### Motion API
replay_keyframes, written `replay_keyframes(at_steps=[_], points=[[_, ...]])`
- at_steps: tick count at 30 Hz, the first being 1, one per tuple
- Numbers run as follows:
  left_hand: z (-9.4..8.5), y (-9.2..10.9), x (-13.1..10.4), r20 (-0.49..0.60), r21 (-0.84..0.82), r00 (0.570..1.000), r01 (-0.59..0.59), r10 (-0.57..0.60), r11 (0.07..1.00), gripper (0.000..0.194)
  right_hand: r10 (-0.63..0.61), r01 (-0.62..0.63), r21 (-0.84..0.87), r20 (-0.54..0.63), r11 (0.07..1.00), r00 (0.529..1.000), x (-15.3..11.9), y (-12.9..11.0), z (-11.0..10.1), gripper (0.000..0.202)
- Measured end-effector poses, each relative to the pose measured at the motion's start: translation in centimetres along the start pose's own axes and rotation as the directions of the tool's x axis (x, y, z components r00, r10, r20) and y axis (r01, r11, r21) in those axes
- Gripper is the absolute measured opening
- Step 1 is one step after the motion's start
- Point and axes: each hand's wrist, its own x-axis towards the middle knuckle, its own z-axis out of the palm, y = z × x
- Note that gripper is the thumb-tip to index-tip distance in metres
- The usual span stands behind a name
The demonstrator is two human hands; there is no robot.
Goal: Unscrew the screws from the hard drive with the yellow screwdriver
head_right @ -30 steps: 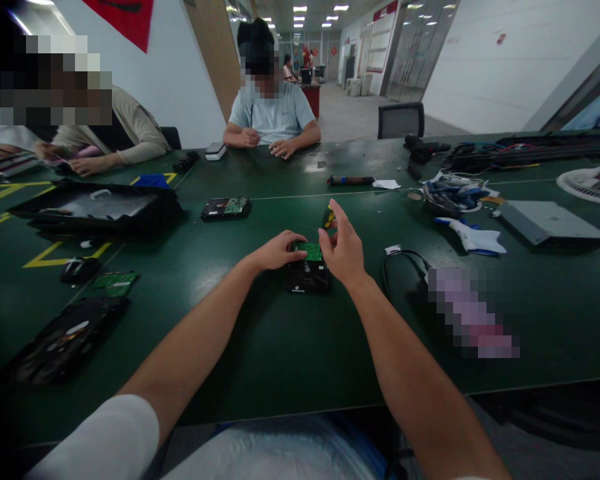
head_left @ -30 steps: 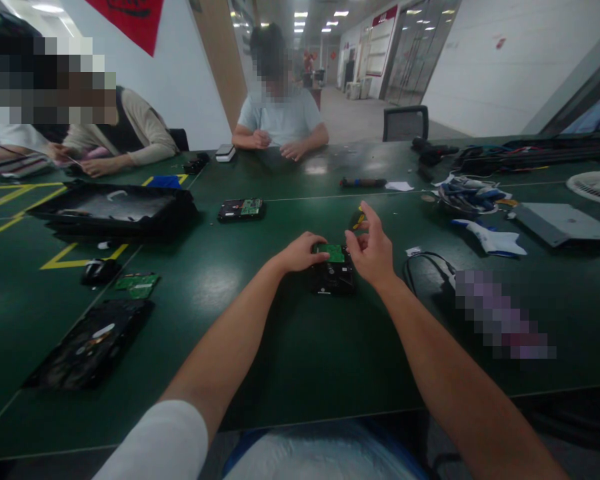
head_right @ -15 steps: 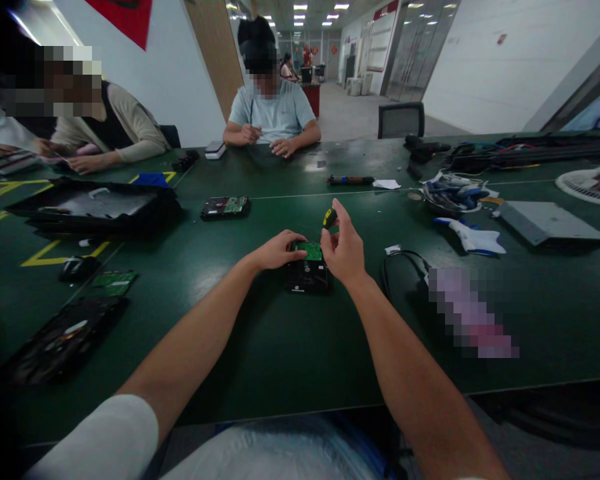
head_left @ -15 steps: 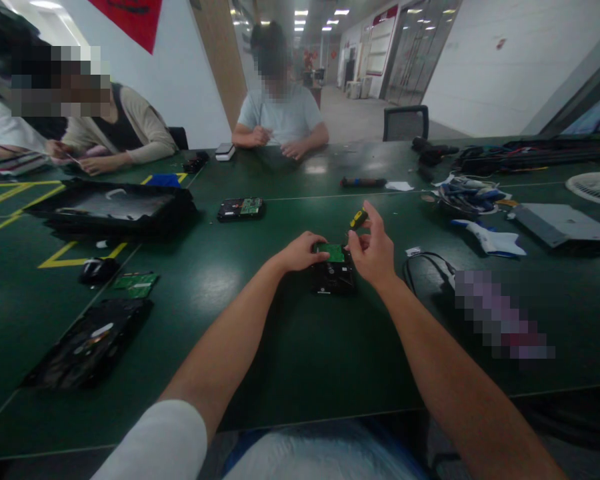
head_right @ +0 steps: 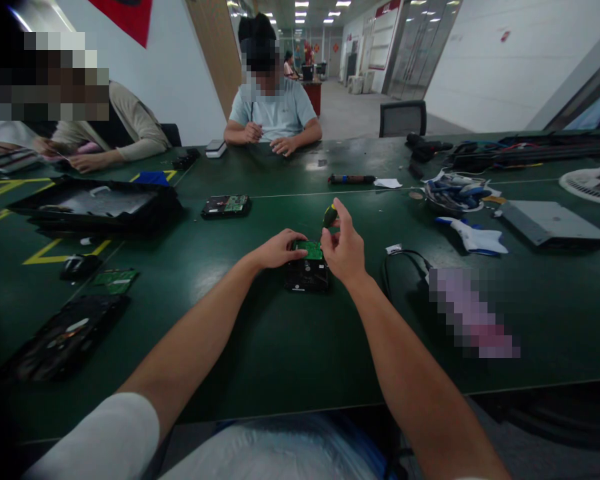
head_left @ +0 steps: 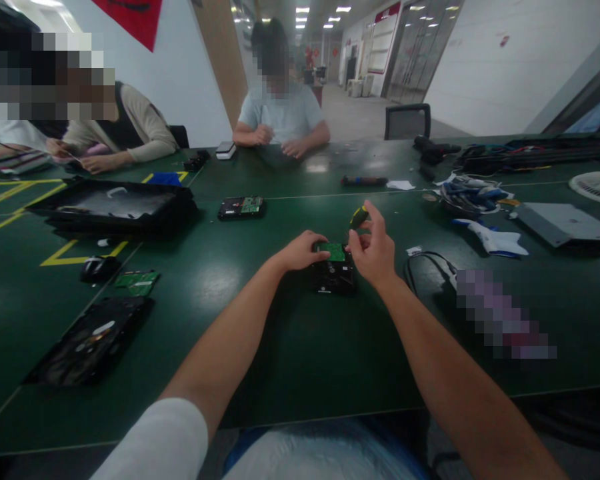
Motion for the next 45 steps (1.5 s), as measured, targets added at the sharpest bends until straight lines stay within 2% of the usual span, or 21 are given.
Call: replay_keyframes(at_steps=[27,33,39,45], points=[[-0.14,0.37,-0.22,-0.003,0.014,1.0,-0.012,0.012,1.0,0.055,0.0,-0.002,-0.066,-0.036,0.998,0.999,0.11,-0.2,-0.03,0.069],[-0.06,0.36,-0.22,-0.009,0.013,1.0,-0.002,0.002,1.0,0.054,0.018,-0.018,-0.017,-0.005,1.0,1.0,0.07,-0.22,-0.02,0.071],[-0.02,0.18,-0.09,-0.004,0.009,1.0,-0.012,0.012,1.0,0.056,-0.013,0.013,-0.052,-0.01,0.999,1.0,0.14,-0.5,-0.05,0.068],[0.06,-0.07,-0.02,-0.01,0.017,1.0,-0.012,0.012,1.0,0.056,0.02,-0.02,0.011,-0.012,1.0,1.0,0.08,-0.27,0.02,0.069]])
